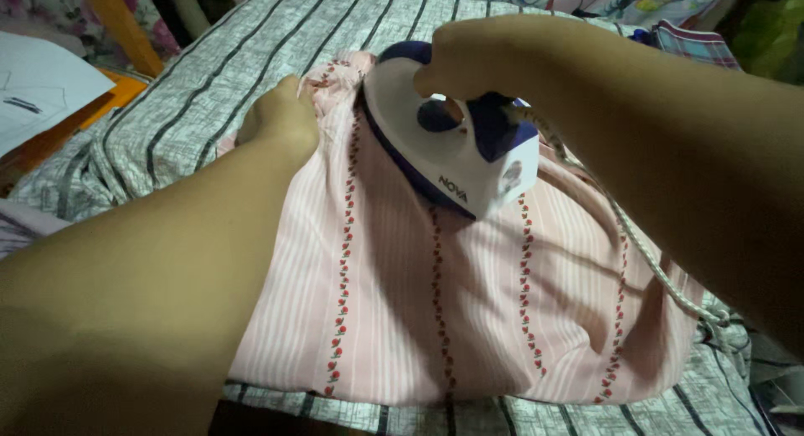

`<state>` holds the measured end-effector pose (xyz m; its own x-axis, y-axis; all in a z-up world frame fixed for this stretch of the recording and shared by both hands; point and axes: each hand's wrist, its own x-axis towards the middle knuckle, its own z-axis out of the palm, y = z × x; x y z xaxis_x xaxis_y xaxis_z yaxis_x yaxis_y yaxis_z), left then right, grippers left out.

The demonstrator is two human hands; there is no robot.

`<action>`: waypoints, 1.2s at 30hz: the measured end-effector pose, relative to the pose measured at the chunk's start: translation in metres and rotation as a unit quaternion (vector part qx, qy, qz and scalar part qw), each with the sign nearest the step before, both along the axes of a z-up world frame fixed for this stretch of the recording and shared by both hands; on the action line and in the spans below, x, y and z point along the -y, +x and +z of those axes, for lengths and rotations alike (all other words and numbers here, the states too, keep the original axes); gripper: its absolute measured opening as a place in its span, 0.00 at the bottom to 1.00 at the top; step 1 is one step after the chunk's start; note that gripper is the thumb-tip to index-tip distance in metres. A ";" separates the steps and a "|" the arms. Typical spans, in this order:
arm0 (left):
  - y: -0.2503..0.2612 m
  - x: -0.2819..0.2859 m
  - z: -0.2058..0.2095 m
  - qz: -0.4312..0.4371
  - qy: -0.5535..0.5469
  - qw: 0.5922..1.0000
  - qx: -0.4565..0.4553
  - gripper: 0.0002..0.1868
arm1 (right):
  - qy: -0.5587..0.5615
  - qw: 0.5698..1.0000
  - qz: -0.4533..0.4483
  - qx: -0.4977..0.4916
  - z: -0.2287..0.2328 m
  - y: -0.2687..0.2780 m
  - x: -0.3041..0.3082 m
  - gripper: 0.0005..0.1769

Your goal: The person irons a pink garment on a striped surface, smoothing different parts of the fabric and pressing the iron across the material multiple times.

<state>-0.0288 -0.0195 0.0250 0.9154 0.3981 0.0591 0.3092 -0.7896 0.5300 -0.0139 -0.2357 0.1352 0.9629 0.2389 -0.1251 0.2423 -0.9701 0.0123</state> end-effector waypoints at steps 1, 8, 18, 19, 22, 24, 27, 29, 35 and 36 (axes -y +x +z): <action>0.001 0.000 0.000 0.003 -0.006 1.000 0.002 0.19 | -0.013 1.000 0.018 -0.015 0.001 -0.003 0.002 0.21; 0.007 -0.004 -0.012 -0.045 0.008 0.998 0.035 0.20 | -0.019 0.994 -0.072 -0.078 0.011 -0.096 0.046 0.14; 0.000 -0.001 -0.006 -0.013 0.007 0.999 0.034 0.19 | -0.020 0.999 0.016 -0.022 -0.006 -0.011 0.025 0.24; -0.002 -0.001 -0.004 -0.015 0.006 1.000 0.022 0.20 | -0.009 1.000 -0.008 -0.014 -0.005 0.000 0.013 0.23; 0.000 -0.005 0.002 -0.022 0.006 0.999 0.035 0.20 | 0.005 0.999 -0.041 -0.013 -0.002 0.006 0.004 0.23; 0.003 -0.006 -0.004 -0.035 0.000 0.999 0.039 0.20 | 0.004 0.998 -0.054 -0.026 -0.002 -0.001 0.015 0.23; 0.008 -0.011 -0.016 -0.043 0.002 0.998 0.036 0.20 | 0.007 0.998 -0.020 -0.054 -0.003 -0.032 0.046 0.25; 0.013 -0.014 -0.020 -0.046 0.005 0.998 0.036 0.20 | 0.001 0.996 -0.062 -0.067 0.000 -0.063 0.067 0.24; -0.059 -0.027 -0.040 0.006 0.104 0.947 0.305 0.25 | 0.000 0.995 -0.075 -0.072 0.018 -0.110 0.083 0.21; -0.085 -0.026 -0.049 0.067 0.111 0.954 0.271 0.27 | 0.010 0.995 -0.073 -0.074 0.019 -0.108 0.081 0.21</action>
